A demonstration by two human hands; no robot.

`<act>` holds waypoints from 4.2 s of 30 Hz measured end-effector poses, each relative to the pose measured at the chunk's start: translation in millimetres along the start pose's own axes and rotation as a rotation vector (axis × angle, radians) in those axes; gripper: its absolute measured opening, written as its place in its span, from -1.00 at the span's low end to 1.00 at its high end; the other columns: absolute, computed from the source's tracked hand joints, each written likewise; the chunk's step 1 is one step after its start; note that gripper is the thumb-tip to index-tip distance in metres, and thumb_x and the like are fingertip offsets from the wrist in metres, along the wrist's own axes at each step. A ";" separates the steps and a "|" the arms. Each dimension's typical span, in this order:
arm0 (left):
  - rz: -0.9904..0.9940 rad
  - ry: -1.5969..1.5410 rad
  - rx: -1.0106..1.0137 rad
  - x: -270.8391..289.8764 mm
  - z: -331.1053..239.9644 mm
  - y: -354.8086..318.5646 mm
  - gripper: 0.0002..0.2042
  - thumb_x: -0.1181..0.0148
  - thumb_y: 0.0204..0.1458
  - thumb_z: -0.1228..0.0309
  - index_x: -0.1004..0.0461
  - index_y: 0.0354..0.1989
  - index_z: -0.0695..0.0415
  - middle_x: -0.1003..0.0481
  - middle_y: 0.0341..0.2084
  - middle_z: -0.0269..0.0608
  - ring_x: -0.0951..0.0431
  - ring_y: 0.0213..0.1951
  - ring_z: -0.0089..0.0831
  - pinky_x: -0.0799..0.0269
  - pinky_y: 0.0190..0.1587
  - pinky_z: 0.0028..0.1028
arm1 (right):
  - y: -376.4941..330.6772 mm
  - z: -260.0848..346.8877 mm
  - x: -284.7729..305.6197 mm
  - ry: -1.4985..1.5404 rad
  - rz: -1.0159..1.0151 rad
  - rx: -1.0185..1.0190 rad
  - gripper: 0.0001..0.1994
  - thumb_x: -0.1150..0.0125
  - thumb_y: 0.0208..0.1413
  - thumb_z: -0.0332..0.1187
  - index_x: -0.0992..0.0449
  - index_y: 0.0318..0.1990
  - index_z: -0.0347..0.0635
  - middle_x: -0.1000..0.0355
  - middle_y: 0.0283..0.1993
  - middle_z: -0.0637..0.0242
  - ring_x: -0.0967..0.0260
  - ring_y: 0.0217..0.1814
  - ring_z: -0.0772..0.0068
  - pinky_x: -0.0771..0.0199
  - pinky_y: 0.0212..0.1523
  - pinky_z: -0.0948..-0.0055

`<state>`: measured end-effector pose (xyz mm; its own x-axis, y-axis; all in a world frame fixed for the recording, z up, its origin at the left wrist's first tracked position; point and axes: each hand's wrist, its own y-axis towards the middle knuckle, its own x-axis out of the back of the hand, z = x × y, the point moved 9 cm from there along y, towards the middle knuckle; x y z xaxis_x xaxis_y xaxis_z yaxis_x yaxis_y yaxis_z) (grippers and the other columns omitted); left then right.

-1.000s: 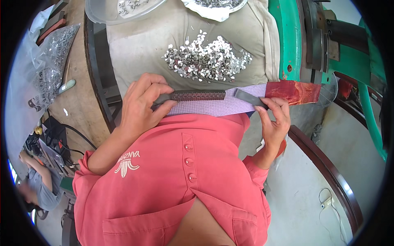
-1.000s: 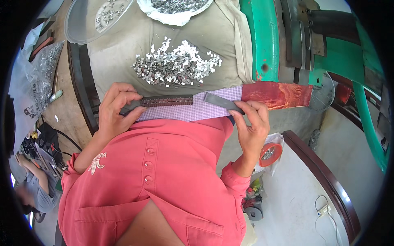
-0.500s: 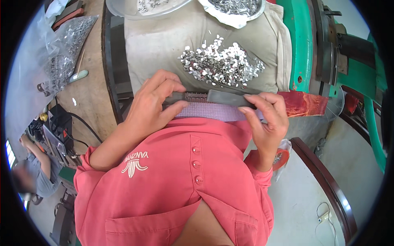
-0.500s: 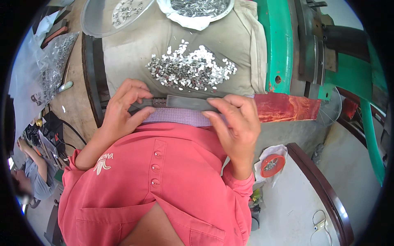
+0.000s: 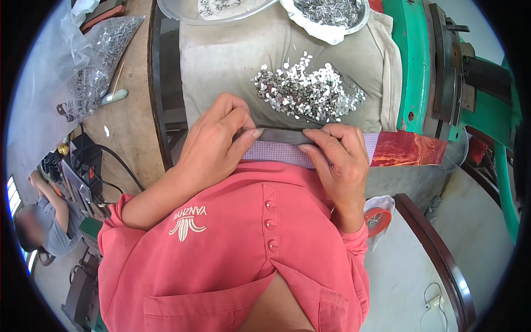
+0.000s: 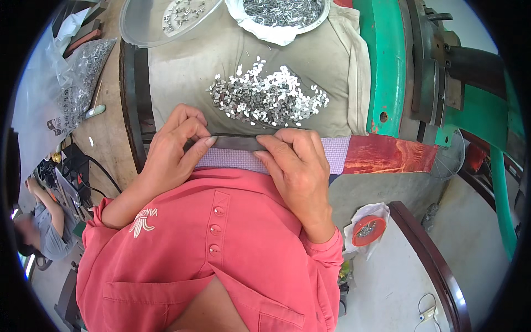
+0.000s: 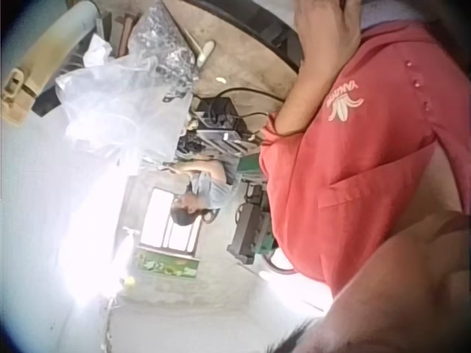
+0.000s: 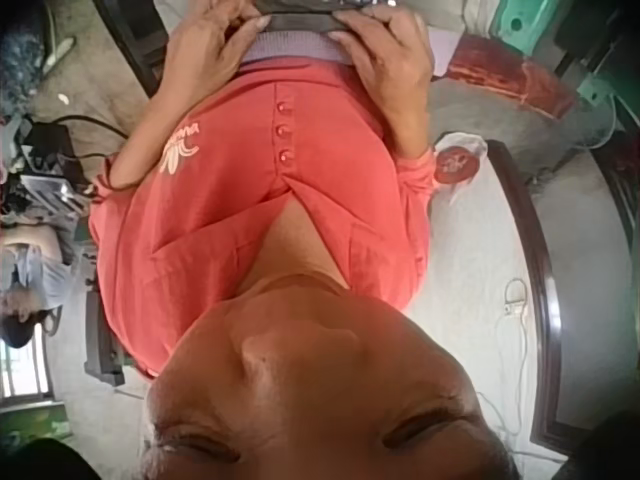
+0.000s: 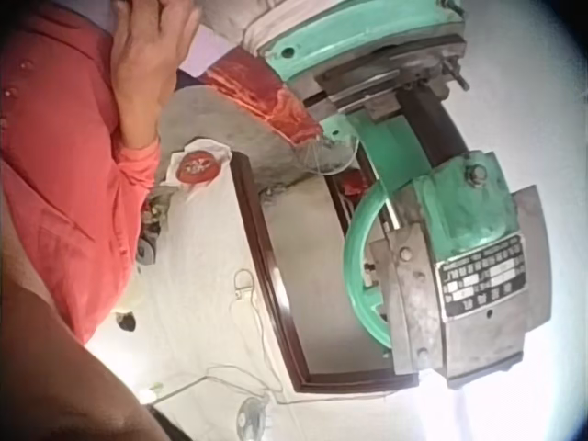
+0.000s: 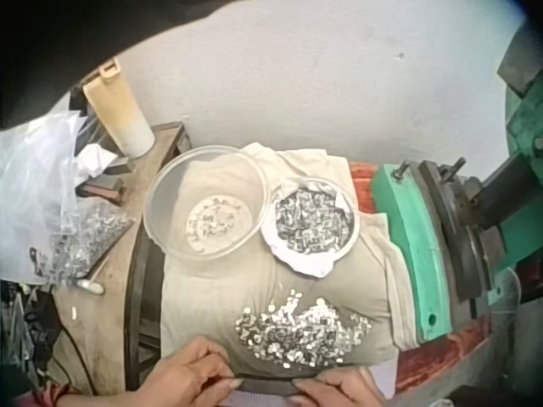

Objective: Manually aligning small metal studs on a fabric strip and using a manual stamping press to secure them.

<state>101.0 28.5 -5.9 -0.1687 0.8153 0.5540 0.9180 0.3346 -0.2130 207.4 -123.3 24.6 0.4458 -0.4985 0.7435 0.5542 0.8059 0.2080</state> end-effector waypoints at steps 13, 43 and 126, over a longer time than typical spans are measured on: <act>0.029 0.056 -0.005 -1.5 -3.0 0.0 -0.88 -0.28 0.07 0.51 -0.43 -0.36 0.23 -0.37 -0.18 -0.13 -0.47 -0.20 -0.24 -0.39 -0.12 -0.40 | -18.6 -18.4 11.0 0.017 -0.107 -0.137 -0.65 -0.54 -0.20 -0.42 -0.68 -0.16 -0.17 -0.41 -0.30 0.34 -0.35 -0.25 0.28 -0.39 -0.26 0.33; -0.041 0.429 -0.422 6.5 -34.9 13.6 -0.75 -0.38 -0.12 0.43 -0.57 -0.22 0.12 -0.53 -0.25 -0.26 -0.49 -0.28 -0.24 -0.33 -0.21 -0.34 | -11.3 -19.6 8.9 -0.046 -0.116 0.101 -0.71 -0.48 -0.14 -0.40 -0.62 -0.19 -0.11 -0.49 -0.21 0.35 -0.39 -0.16 0.21 -0.30 -0.14 0.26; -0.027 0.275 -1.141 -114.4 -229.8 143.8 -0.56 -0.11 0.06 0.53 -0.44 0.18 0.19 -0.45 0.14 -0.13 -0.43 0.22 -0.22 -0.37 0.13 -0.31 | 39.2 -190.3 194.0 -0.100 -0.432 -0.260 -0.79 -0.05 0.26 -0.41 -0.55 -0.06 -0.27 -0.39 0.05 0.17 -0.20 0.13 0.10 -0.23 0.17 0.25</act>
<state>334.8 -125.3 85.1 -0.2381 0.6381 0.7322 0.7287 -0.3810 0.5690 449.4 -249.2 56.1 0.0753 -0.7249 0.6847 0.8349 0.4213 0.3543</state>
